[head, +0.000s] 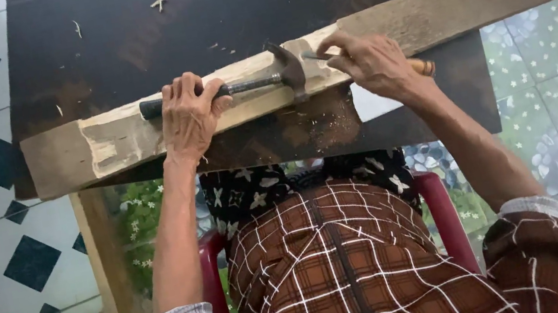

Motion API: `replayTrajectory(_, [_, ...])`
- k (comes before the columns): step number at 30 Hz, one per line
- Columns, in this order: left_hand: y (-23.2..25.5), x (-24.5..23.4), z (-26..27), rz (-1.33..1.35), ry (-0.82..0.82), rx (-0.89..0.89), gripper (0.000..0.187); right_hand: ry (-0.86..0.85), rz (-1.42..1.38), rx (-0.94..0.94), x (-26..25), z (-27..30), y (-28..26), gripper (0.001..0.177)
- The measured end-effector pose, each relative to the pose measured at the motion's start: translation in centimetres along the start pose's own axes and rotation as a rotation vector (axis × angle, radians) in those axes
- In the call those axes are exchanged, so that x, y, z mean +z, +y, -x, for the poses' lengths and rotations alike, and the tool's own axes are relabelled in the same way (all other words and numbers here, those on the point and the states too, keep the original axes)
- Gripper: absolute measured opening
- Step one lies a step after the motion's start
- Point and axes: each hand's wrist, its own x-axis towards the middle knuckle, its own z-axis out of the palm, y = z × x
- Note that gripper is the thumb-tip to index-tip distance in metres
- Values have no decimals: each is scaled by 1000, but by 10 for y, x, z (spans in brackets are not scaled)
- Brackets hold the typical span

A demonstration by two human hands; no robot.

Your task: Carving a groove into a wooden plank using a hammer and chisel

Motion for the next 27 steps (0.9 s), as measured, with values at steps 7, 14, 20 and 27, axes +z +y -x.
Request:
replayTrajectory(7, [-3, 2, 1, 9, 11, 33, 43, -30, 179, -69, -17, -6, -16, 18])
replayTrajectory(14, [0, -1, 1, -16, -2, -6, 39, 72, 484, -286, -9, -7, -29, 17])
replayTrajectory(20, [3, -9, -2, 19, 43, 25, 47, 109, 564, -334, 4, -7, -30, 22])
replayTrajectory(27, [1, -11, -3, 2, 22, 11, 40, 208, 511, -360, 8, -8, -15, 18])
